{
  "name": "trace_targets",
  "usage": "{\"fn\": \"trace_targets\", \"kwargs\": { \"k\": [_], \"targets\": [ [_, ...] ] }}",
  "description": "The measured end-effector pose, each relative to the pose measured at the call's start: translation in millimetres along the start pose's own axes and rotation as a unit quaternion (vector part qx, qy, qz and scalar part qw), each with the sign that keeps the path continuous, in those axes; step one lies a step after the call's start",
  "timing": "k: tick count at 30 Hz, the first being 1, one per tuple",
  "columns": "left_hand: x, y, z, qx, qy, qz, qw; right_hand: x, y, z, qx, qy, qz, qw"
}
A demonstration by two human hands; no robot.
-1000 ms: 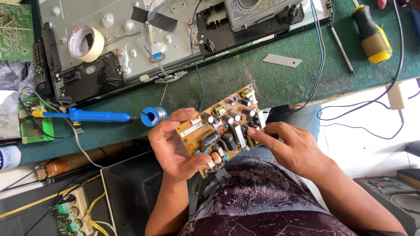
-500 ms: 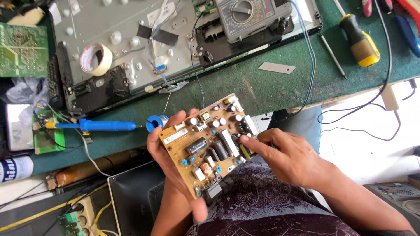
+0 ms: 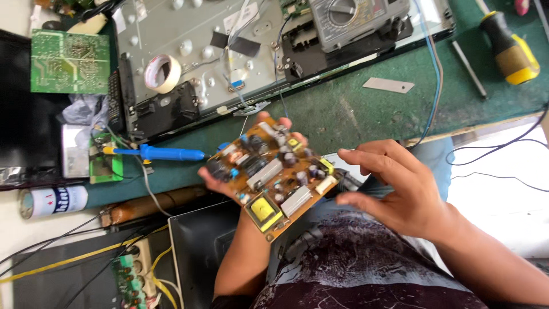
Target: The person solders a green circuit board using a soldering iron and solder wire. They then flip the board to inspect the other side and place it onto the back panel of a disassembled television. Finally, they use a screwdriver to secure the board in place.
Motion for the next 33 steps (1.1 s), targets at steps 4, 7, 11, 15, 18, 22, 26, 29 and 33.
{"fn": "trace_targets", "kwargs": {
  "k": [4, 7, 11, 15, 18, 22, 26, 29, 33],
  "targets": [
    [15.9, 9.2, -9.9, 0.097, 0.071, 0.045, 0.992, 2.7, -6.5, -2.9, -0.005, -0.059, -0.013, 0.998],
    [28.5, 13.8, -19.9, 0.147, 0.096, 0.085, 0.981, 4.1, -8.4, -2.6, -0.008, -0.083, -0.014, 0.996],
    [27.8, 15.4, -25.0, 0.163, 0.117, 0.082, 0.976, 5.9, -8.8, -2.3, -0.007, -0.087, -0.015, 0.996],
    [27.2, 16.1, -28.2, 0.164, 0.136, 0.121, 0.970, 6.5, -7.4, -1.5, -0.009, -0.087, -0.014, 0.996],
    [28.6, 15.4, -28.0, 0.162, 0.127, 0.115, 0.972, 6.6, -7.0, -1.8, -0.006, -0.088, -0.014, 0.996],
    [33.6, 16.9, -25.0, 0.164, 0.124, 0.110, 0.972, 6.7, -7.6, -3.3, 0.003, -0.089, -0.023, 0.996],
    [34.4, 14.1, -24.3, 0.164, 0.123, 0.104, 0.973, 6.1, -9.3, -6.4, 0.013, -0.091, -0.034, 0.995],
    [32.9, 13.3, -23.5, 0.186, 0.122, 0.069, 0.972, 4.6, -7.9, -5.8, 0.013, -0.094, -0.034, 0.995],
    [27.4, 7.7, -16.8, 0.173, 0.092, 0.025, 0.980, 2.8, -9.0, -11.1, 0.037, -0.096, -0.045, 0.994]
  ]
}}
Point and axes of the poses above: each hand's wrist, its own y-axis away from the middle knuckle, its own x-axis out of the back of the hand, z = x × y, the point moved 7 cm from there along -y, towards the middle knuckle, and after that the axes turned 6 degrees about y, right-handed, at the moved point
